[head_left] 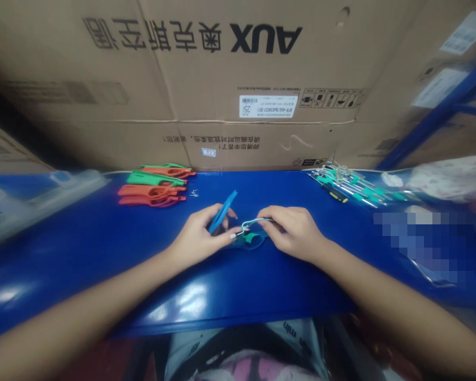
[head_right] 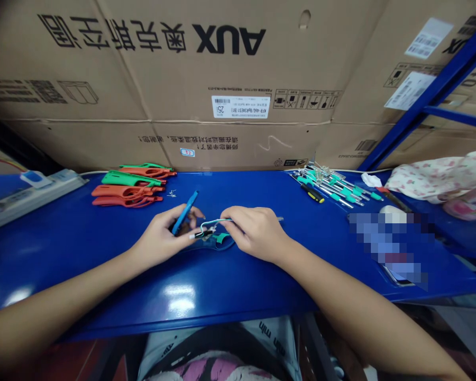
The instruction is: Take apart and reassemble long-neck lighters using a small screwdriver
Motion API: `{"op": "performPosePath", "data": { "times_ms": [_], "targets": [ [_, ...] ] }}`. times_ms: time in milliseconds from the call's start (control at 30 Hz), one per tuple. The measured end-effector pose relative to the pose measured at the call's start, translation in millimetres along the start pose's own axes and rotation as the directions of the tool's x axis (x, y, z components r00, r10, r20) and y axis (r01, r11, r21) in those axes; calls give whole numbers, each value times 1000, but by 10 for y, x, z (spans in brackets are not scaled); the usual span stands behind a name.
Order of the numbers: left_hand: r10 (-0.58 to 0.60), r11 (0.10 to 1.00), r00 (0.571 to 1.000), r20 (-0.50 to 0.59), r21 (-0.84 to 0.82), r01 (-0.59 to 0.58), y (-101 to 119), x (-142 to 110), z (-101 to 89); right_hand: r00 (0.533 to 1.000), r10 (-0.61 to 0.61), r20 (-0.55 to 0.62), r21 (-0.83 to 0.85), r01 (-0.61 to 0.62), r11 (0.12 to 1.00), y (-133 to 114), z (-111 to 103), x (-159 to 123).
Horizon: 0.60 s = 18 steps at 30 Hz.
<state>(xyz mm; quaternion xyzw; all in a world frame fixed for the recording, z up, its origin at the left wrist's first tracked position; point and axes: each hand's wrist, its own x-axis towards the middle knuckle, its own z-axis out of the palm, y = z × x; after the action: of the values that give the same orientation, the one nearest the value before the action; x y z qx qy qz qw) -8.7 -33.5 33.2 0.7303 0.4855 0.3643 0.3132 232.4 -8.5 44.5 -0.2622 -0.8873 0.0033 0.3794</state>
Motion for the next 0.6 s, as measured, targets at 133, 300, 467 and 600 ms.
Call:
{"op": "performPosePath", "data": {
  "times_ms": [133,300,467,600],
  "targets": [
    [-45,973,996,78,-223,61,30,-24,115,998,-48,-36,28,49,998,-16,-16,2],
    [-75,924,981,181,-357,136,68,-20,159,992,-114,-50,55,116,992,-30,-22,-12],
    [-57,922,976,210,-364,132,103,-43,159,991,-117,-66,45,120,992,-32,-2,-22],
    [-87,923,976,199,-353,155,118,-62,200,992,-109,-71,65,113,991,-30,10,-18]
  ]
}}
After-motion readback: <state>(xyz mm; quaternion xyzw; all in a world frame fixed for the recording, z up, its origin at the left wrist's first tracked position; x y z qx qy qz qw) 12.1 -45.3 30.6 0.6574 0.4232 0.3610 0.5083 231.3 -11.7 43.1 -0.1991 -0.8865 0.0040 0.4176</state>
